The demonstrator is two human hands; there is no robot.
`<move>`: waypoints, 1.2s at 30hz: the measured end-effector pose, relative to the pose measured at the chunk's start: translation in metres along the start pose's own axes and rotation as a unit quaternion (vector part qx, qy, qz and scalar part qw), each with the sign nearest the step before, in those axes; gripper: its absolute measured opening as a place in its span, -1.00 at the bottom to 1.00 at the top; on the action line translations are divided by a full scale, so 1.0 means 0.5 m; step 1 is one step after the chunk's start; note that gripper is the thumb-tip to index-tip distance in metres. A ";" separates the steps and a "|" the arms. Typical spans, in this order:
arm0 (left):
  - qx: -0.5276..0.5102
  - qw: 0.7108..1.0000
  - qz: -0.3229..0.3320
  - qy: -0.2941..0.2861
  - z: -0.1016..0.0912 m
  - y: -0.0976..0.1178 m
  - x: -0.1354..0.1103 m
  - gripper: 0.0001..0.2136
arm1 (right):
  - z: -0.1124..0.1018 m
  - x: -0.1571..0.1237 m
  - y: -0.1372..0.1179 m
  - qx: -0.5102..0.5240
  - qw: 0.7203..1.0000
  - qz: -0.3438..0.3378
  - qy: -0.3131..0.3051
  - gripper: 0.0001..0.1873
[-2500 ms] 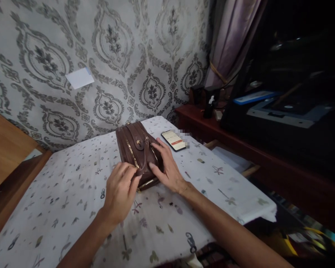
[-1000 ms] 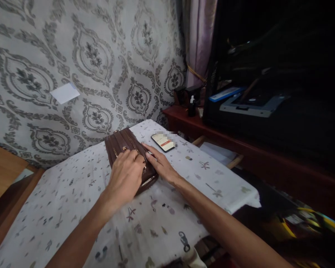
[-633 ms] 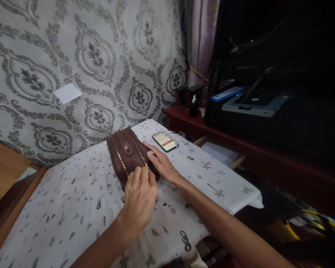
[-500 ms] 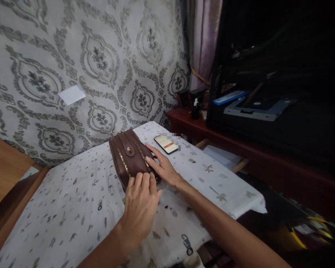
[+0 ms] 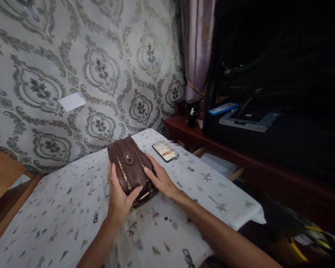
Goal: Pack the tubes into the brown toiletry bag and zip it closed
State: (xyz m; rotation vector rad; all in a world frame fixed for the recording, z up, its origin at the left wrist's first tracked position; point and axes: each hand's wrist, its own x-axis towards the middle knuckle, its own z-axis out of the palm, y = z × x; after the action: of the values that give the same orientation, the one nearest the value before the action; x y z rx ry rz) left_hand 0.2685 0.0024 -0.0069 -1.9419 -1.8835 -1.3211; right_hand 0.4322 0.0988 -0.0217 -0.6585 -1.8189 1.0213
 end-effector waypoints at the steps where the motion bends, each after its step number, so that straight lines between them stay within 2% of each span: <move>1: -0.021 1.000 -0.011 0.001 0.005 -0.003 -0.002 -0.09 | 0.000 0.000 0.000 0.002 1.000 -0.001 -0.003 -0.31; 9: -0.058 0.998 -0.012 0.017 0.008 -0.007 -0.007 -0.10 | -0.006 0.004 -0.010 0.024 1.000 -0.002 0.010 -0.35; 15: -0.039 0.999 -0.005 -0.008 0.000 -0.018 -0.029 -0.10 | -0.006 0.011 -0.005 0.035 0.998 -0.005 0.052 -0.43; 24: -0.075 0.987 -0.091 -0.111 -0.020 -0.063 -0.099 -0.20 | 0.000 0.016 0.011 0.066 0.993 0.037 0.094 -0.37; 29: -0.099 0.981 -0.120 -0.114 -0.018 -0.075 -0.105 -0.27 | 0.005 0.021 0.035 0.079 0.988 0.061 0.122 -0.36; 32: -0.100 0.982 -0.110 -0.114 -0.017 -0.085 -0.105 -0.27 | -0.004 0.024 0.065 0.019 0.986 0.077 0.146 -0.42; 36: -0.085 0.983 -0.101 -0.128 -0.015 -0.103 -0.111 -0.25 | -0.043 0.035 0.108 -0.169 0.963 0.095 0.186 -0.54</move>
State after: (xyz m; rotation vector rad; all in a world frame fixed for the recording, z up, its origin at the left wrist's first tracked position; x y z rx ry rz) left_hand 0.2296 -0.0327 -0.0622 -2.1418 -2.2054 -1.3826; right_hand 0.4446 0.1478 -0.0552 -1.1691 -1.6259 0.6508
